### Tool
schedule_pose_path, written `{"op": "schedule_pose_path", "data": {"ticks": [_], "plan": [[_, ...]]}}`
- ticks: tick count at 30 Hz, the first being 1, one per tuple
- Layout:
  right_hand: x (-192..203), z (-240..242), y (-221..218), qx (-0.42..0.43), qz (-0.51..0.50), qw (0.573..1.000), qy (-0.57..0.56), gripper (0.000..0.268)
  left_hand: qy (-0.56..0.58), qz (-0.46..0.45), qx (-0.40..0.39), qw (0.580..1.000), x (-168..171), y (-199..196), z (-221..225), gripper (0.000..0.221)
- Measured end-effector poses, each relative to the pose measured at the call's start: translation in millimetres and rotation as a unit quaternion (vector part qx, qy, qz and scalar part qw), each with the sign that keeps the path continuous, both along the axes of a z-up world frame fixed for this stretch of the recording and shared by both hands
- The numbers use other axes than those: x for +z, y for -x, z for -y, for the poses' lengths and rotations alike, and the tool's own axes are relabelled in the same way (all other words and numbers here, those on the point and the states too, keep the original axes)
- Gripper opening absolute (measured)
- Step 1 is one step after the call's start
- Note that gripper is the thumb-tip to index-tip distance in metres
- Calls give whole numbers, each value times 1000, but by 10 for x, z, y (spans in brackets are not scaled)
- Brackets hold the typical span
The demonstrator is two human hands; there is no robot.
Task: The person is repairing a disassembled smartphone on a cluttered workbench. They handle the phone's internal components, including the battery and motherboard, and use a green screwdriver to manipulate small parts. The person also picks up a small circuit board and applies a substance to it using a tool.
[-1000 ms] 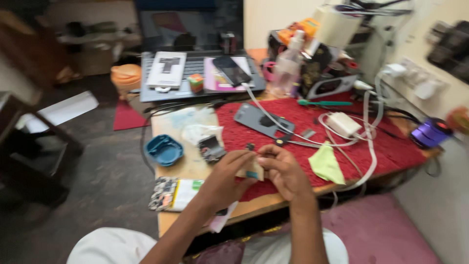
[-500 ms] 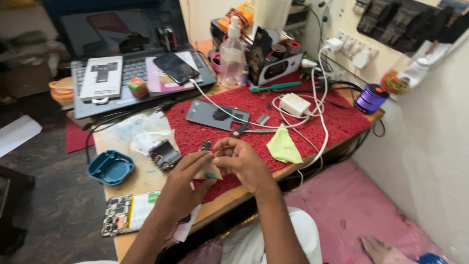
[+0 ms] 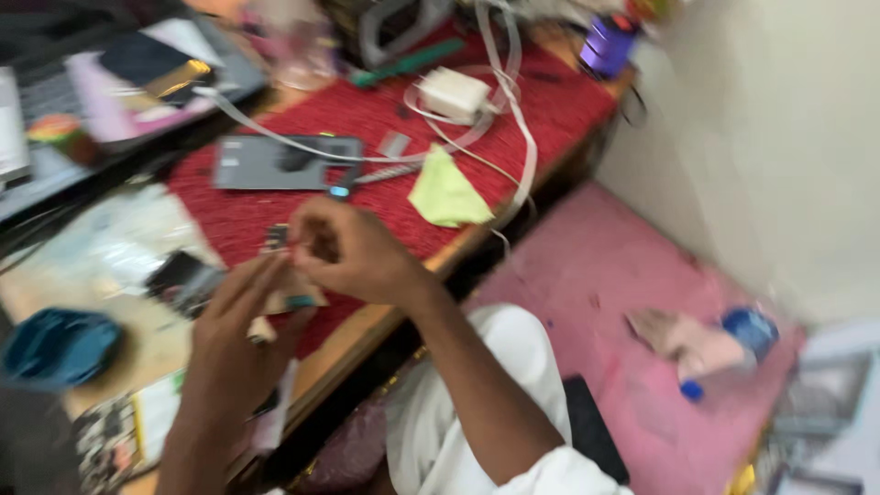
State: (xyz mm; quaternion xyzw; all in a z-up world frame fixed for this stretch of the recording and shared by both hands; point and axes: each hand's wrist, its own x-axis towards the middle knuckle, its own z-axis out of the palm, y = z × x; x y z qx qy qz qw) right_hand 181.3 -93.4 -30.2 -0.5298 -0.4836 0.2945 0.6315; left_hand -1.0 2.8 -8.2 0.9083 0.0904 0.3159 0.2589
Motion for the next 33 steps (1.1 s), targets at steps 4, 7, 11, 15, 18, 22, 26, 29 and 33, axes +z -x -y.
{"op": "schedule_pose_path", "data": {"ticks": [4, 7, 11, 15, 18, 22, 26, 29, 33], "plan": [[-13, -79, -7, -50, 123, 990, -54, 22, -21, -41, 14, 999, 38, 29, 24, 63], [69, -53, 1, -65, 130, 989, -24, 18, -20, -26, 6, 999, 35, -42, 76, 60], [8, 255, -162, -89, 145, 985, -24, 13, -1, 25, -12, 1000, -104, -150, 217, 57], [-378, 1291, -635, -249, 79, 965, 10, 8, 12, 47, -19, 999, -218, -97, 260, 53], [-851, 2545, -1009, -393, 42, 905, 157, 36, 13, 60, -12, 998, -225, 11, 187, 51], [-1720, 3890, -1078, -420, 382, 670, 479, 85, 11, 58, -23, 998, -89, 55, -51, 48], [-2386, 4569, -668, -421, 295, 660, 548, 65, 24, 50, -22, 998, -107, 80, -34, 48], [-2461, 4708, -570, -509, 281, 635, 509, 31, 32, 60, -17, 998, -83, 27, -60, 48], [-2362, 4796, -415, -505, 241, 560, 610, 32, 25, 88, -16, 996, -78, 29, -55, 46]]}}
